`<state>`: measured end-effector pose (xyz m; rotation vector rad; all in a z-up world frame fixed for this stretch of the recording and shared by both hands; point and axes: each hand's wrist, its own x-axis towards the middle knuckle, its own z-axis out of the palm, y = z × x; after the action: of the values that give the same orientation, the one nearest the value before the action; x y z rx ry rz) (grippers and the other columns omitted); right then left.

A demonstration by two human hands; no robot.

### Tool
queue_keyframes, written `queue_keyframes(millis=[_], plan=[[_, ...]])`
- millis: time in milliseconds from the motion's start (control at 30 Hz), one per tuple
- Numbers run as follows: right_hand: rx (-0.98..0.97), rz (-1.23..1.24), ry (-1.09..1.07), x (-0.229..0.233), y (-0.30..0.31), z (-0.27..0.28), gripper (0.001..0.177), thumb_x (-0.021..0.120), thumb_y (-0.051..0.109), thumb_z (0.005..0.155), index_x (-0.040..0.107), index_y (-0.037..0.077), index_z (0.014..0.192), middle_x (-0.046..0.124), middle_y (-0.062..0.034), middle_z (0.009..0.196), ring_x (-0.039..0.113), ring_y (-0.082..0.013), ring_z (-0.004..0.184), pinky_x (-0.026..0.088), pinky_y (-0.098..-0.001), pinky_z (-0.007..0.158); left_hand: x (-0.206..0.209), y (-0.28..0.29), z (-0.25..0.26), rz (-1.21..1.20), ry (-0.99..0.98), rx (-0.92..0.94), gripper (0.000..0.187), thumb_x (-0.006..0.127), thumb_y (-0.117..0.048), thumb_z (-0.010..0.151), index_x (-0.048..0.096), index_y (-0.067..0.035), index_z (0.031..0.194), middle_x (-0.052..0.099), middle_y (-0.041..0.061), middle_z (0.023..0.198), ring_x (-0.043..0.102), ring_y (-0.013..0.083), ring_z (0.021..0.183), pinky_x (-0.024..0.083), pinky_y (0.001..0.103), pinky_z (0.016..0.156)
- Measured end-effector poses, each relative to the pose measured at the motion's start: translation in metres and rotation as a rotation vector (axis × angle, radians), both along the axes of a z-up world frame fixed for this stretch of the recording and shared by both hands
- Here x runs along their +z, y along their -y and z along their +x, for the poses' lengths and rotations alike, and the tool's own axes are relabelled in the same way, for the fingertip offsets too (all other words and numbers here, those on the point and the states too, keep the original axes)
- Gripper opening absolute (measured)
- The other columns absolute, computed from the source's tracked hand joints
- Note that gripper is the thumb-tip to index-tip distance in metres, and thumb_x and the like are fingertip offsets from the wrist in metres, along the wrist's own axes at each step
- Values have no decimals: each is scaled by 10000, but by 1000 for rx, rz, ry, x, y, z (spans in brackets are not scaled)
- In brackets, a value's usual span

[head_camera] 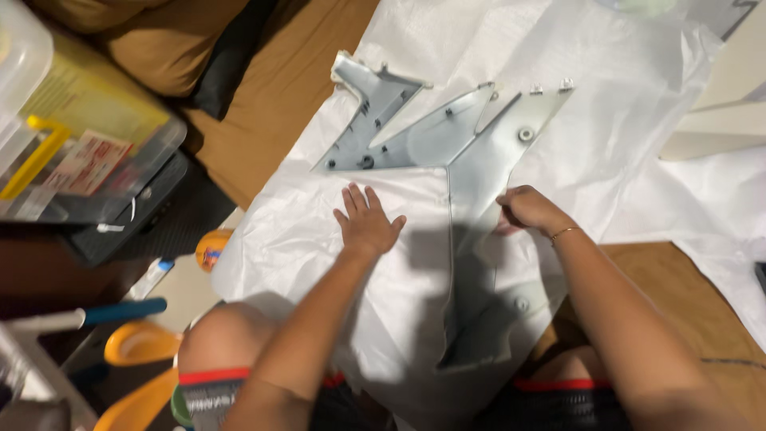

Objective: The person picks up black plastic parts from a white styrofoam tray, moves to a table, and begins assembling them with a larger white plastic body. They align and press the black pieces onto the white body, securing them in place.

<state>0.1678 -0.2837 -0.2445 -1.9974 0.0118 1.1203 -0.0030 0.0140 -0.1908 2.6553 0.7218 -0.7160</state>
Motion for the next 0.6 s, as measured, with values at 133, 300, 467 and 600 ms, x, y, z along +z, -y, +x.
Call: queue_keyframes(millis=[133, 300, 467, 600], plan=[[465, -565, 264, 52, -20, 73, 495, 604, 434, 911, 742, 12, 693, 772, -152, 699, 712, -261, 593, 594, -385, 594, -25, 1, 3, 142, 323, 87, 976, 502, -628, 952, 154, 24, 1589, 62, 219, 1684, -20, 377, 1564, 9, 638, 1208], [139, -289, 1114, 89, -69, 237, 509, 676, 551, 992, 752, 49, 960, 741, -168, 900, 704, -372, 853, 539, -485, 791, -49, -15, 14, 187, 431, 64, 986, 518, -631, 910, 177, 20, 1567, 111, 208, 1662, 7, 352, 1551, -18, 621, 1200], [229, -251, 1336, 70, -146, 349, 455, 681, 472, 1082, 738, 30, 987, 743, -167, 999, 709, -360, 937, 520, -480, 941, -68, -22, 30, 218, 500, 80, 984, 541, -611, 896, 213, 31, 1567, 142, 214, 1663, 48, 361, 1552, -12, 619, 1210], [301, -372, 1262, 46, -164, 377, 424, 688, 450, 1076, 714, 29, 1037, 729, -169, 1036, 701, -361, 970, 520, -478, 954, -74, -25, 34, 160, 427, 93, 997, 578, -613, 874, 225, 39, 1540, 149, 228, 1641, 41, 375, 1547, -21, 634, 1209]])
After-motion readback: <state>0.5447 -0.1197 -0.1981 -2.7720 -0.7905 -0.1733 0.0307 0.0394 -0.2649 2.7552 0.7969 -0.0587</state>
